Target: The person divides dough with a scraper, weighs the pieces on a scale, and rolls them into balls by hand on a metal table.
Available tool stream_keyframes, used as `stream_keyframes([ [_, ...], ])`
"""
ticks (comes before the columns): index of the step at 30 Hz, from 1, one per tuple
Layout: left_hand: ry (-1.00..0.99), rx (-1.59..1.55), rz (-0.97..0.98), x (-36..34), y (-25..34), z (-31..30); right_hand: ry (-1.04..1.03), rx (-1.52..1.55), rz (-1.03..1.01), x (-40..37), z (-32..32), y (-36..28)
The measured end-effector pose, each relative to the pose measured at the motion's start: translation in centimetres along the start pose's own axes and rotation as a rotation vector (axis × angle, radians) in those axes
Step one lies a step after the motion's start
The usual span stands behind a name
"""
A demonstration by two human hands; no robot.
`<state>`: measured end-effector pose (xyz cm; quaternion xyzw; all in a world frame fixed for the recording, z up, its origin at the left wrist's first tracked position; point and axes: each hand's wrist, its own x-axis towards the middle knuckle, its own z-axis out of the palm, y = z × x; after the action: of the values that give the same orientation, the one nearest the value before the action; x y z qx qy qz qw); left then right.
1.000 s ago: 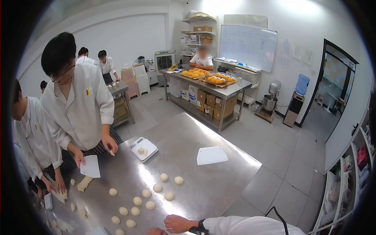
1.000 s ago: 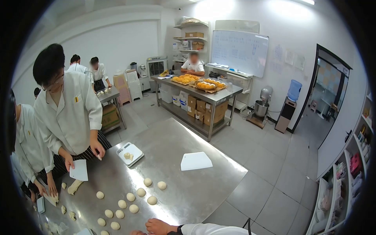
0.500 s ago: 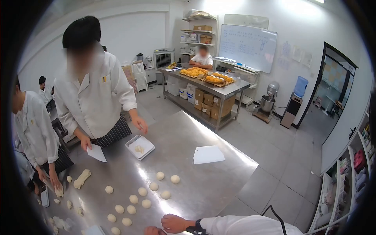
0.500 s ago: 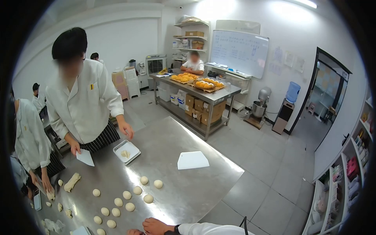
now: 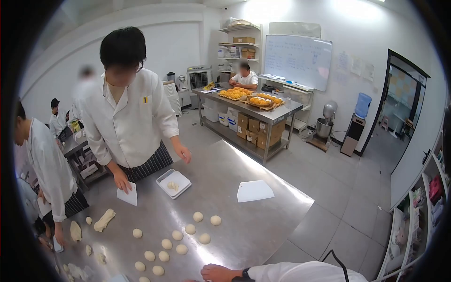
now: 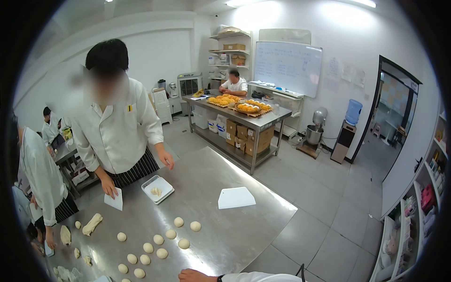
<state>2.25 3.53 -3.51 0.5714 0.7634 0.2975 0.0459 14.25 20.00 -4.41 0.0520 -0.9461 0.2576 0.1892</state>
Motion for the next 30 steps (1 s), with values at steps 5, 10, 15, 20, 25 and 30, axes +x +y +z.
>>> stream_keyframes([
  [5, -0.009, 0.115, -0.086, 0.9, -2.1, -2.7, 0.118, -0.072, 0.043, -0.7, -1.3, 3.8],
  [10, -0.131, 0.119, -0.124, -2.2, -2.3, -3.8, 0.084, -0.013, -0.01, -5.3, -3.5, 2.6],
  [15, -0.087, 0.123, 0.072, 1.3, 2.5, -3.0, -0.041, -0.045, 0.064, -1.2, -0.2, -0.9],
  [20, 0.006, 0.119, -0.075, 1.6, -1.7, -2.9, 0.237, -0.047, 0.126, 0.0, -1.4, 1.9],
  [25, -0.085, 0.058, -0.133, -2.1, -1.8, -4.3, -0.079, 0.041, 0.078, -4.7, -3.0, 3.3],
  [30, -0.109, -0.038, -0.053, -0.1, 2.5, -2.5, 0.015, 0.038, -0.072, -0.8, -0.4, -1.6],
])
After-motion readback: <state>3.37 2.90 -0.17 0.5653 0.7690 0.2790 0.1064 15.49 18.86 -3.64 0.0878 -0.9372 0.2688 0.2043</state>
